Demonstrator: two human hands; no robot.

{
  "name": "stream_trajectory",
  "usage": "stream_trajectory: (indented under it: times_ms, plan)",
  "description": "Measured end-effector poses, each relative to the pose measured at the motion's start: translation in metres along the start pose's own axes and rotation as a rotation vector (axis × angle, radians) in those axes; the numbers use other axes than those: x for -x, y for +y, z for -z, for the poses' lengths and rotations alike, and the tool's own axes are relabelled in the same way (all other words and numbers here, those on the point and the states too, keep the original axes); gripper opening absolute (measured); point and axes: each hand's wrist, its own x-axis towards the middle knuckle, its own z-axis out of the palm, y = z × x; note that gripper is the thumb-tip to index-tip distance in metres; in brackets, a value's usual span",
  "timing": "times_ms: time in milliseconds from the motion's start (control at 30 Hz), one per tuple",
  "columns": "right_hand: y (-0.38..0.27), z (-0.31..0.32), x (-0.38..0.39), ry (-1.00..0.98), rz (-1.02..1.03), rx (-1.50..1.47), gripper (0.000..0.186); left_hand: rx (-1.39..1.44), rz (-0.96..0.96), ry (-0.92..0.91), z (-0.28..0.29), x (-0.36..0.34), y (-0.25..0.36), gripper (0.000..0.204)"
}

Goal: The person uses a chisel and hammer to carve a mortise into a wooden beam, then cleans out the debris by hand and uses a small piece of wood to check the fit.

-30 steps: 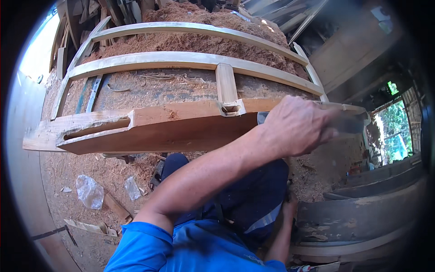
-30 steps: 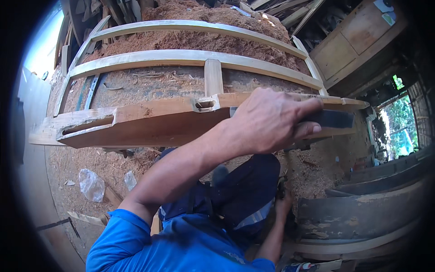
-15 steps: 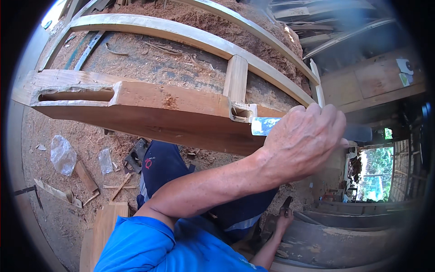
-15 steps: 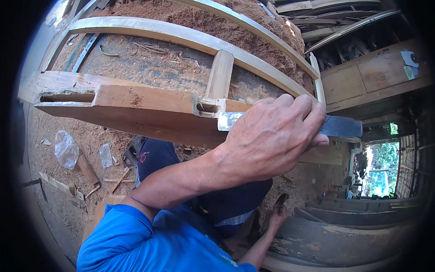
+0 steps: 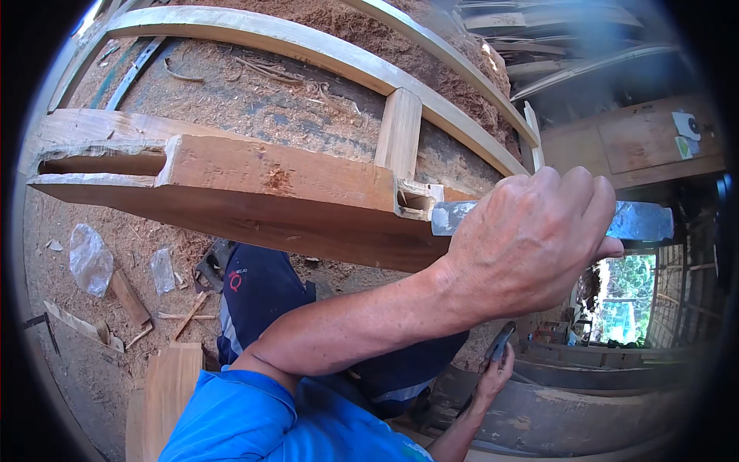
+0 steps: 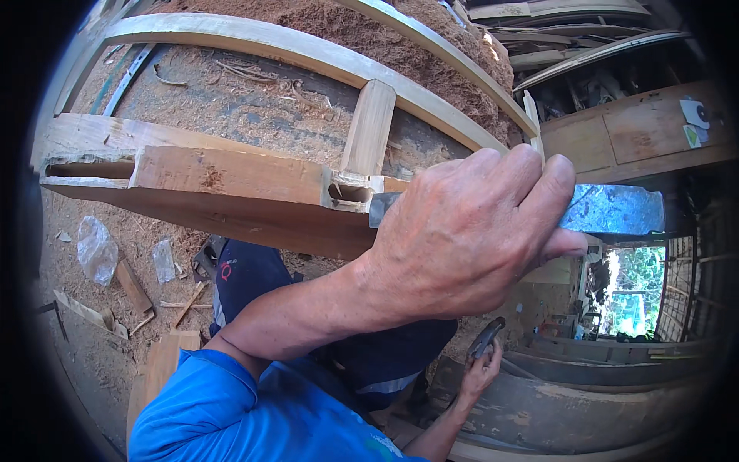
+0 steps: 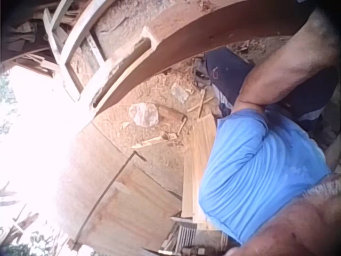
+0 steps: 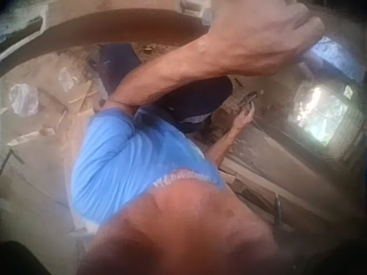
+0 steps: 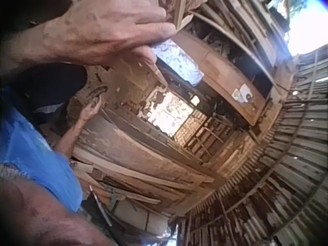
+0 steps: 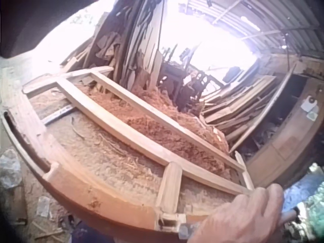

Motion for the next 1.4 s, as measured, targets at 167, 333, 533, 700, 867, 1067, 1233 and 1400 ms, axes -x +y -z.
stream_trajectory:
  times_ms: [167, 333, 533, 700, 867, 1067, 1233, 1400]
  plan:
    - [-0.075, 0.011, -0.006, -0.005, 0.143, -0.192, 0.051, 0.088, 0.0, 0.116, 0.005, 0.0, 0.0, 0.042]
    - [-0.202, 0.058, -0.036, -0.116, 0.517, -0.302, 0.051, 0.124, 0.046, 0.109, 0.003, 0.002, 0.0, 0.042]
    - [-0.36, 0.057, -0.074, -0.332, 0.886, -0.302, 0.043, 0.131, 0.071, 0.085, 0.005, 0.001, -0.001, 0.042]
    - [-0.394, 0.019, -0.072, -0.346, 0.942, 0.149, 0.042, 0.07, 0.037, 0.084, 0.003, 0.002, -0.003, 0.045]
    - [-0.387, 0.008, -0.068, -0.549, 0.903, 0.097, 0.037, 0.132, 0.035, 0.116, 0.005, 0.003, -0.002, 0.042]
    - [-0.384, 0.006, -0.063, -0.665, 0.946, 0.022, 0.043, 0.125, 0.014, 0.153, 0.009, 0.004, -0.003, 0.042]
    - [-0.381, -0.003, -0.057, -0.466, 0.938, -0.234, 0.041, 0.118, 0.016, 0.145, 0.007, 0.005, -0.004, 0.041]
    - [-0.385, -0.006, -0.053, -0.493, 0.941, -0.178, 0.047, 0.135, 0.038, 0.13, 0.009, 0.004, -0.004, 0.04]
